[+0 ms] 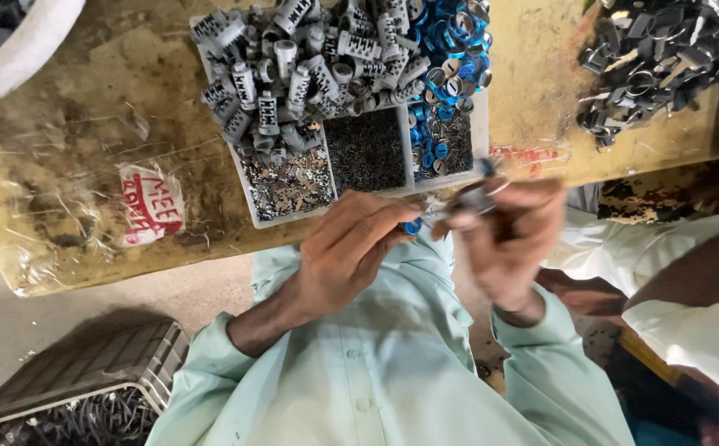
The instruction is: The person assembles small lock cylinders by hand. They pick a grey plastic housing, insert a metal pin and a spring, then add a blue plastic cap, and place the finished unit on the table. The process is repeated multiple times.
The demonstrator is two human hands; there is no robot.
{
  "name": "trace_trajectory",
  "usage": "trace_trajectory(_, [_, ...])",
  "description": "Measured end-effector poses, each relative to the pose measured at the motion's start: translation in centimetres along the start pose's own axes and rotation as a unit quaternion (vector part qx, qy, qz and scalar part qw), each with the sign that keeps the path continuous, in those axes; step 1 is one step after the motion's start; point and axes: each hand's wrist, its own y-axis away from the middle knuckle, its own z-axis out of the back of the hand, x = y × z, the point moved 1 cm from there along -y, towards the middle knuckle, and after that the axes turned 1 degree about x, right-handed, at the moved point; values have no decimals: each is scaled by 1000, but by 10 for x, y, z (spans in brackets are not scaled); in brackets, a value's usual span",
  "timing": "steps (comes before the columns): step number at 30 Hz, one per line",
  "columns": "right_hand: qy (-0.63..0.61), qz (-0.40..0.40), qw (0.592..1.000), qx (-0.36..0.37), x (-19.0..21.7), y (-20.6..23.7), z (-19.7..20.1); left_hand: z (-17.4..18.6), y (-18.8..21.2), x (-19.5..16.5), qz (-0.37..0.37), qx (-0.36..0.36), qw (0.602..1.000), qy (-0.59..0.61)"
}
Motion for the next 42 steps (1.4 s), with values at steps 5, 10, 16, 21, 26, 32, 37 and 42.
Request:
trace_trajectory(5, [347,10,931,110,-8,16,1,8,4,1,-1,16,1000,-14])
trace_trajectory(10, [225,142,924,273,10,1,5,11,10,0,129,34,983,127])
trace_trajectory(16, [317,75,882,341,19,-9,-5,9,16,5,10,30,997,68])
trace_trajectory(21, [443,109,832,316,3,2,-10,4,18,4,190,-12,960,206])
trace_trajectory(26, [361,118,822,423,40,-42,-21,17,11,-4,136,30,986,91])
trace_trajectory(32, [323,167,842,400,63,-93,-7,51,15,-21,151,36,988,-9])
trace_trajectory(37, [371,191,860,292,35,-76,-28,66,3,-21,188,31,929,-316])
trace_trajectory(42, [529,201,728,386,11,-86,-55,68,-7,-11,212,131,866,-433])
